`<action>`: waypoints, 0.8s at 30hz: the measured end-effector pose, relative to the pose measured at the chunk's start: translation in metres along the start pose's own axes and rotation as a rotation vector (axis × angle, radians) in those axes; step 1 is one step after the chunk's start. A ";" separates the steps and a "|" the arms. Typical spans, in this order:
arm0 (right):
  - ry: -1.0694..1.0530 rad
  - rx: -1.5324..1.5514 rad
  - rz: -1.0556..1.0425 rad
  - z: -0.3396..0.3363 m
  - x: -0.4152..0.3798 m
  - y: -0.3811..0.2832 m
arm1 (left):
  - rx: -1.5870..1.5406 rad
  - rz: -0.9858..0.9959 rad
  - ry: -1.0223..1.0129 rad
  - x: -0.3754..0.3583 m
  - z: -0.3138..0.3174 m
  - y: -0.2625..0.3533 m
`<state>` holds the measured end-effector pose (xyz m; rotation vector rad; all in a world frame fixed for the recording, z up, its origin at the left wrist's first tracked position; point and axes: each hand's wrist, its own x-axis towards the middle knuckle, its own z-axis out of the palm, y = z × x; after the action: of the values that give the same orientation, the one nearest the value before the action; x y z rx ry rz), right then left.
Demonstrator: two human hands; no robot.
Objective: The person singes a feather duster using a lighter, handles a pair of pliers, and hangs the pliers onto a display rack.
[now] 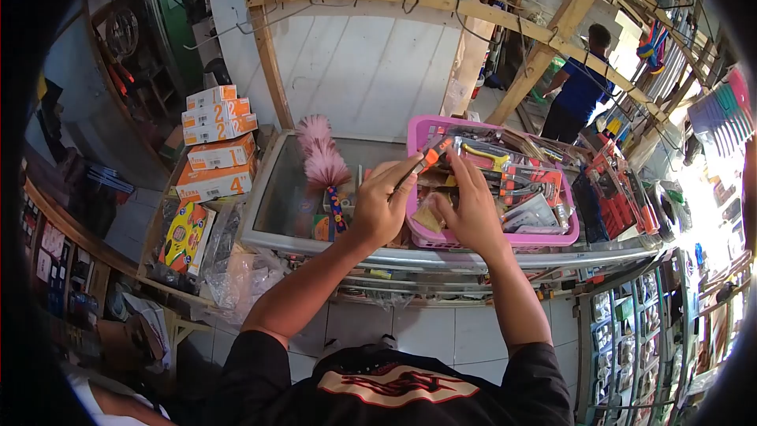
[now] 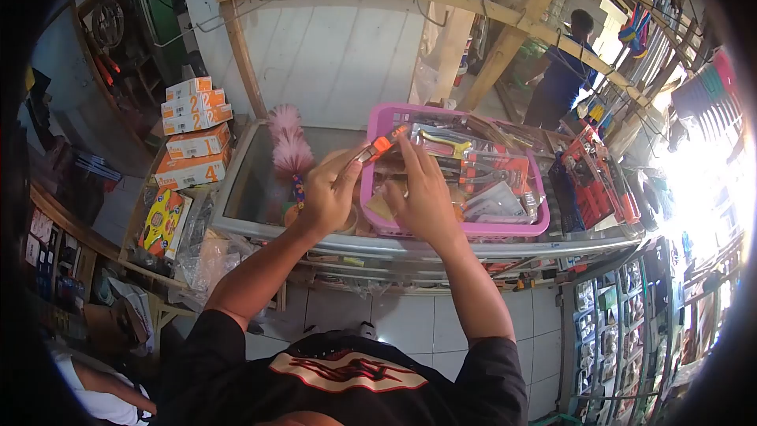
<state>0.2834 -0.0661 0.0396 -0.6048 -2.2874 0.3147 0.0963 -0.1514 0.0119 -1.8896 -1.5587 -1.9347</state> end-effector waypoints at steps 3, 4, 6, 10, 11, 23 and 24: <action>0.031 -0.002 -0.042 0.009 0.013 -0.015 | -0.139 -0.057 -0.024 -0.002 -0.030 0.015; 0.035 0.002 -0.044 0.013 0.018 -0.021 | -0.193 -0.241 -0.037 -0.009 -0.041 0.011; 0.066 -0.025 -0.015 0.024 0.022 -0.038 | -0.342 -0.303 0.010 -0.014 -0.067 0.012; 0.147 -0.275 -0.211 0.036 0.032 -0.080 | -0.557 -0.388 0.135 -0.021 -0.122 0.012; 0.114 -0.236 -0.241 0.041 0.033 -0.088 | -0.592 -0.392 0.173 -0.022 -0.135 0.013; -0.054 0.151 -0.017 0.164 -0.008 -0.156 | -0.641 -0.454 0.217 -0.094 -0.166 -0.059; -0.053 0.173 -0.014 0.175 -0.011 -0.161 | -0.795 -0.636 0.105 -0.106 -0.173 -0.054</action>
<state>0.1125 -0.2173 -0.0260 -0.4974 -2.2845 0.5221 -0.0364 -0.2964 -0.0615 -1.4848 -1.6329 -3.2541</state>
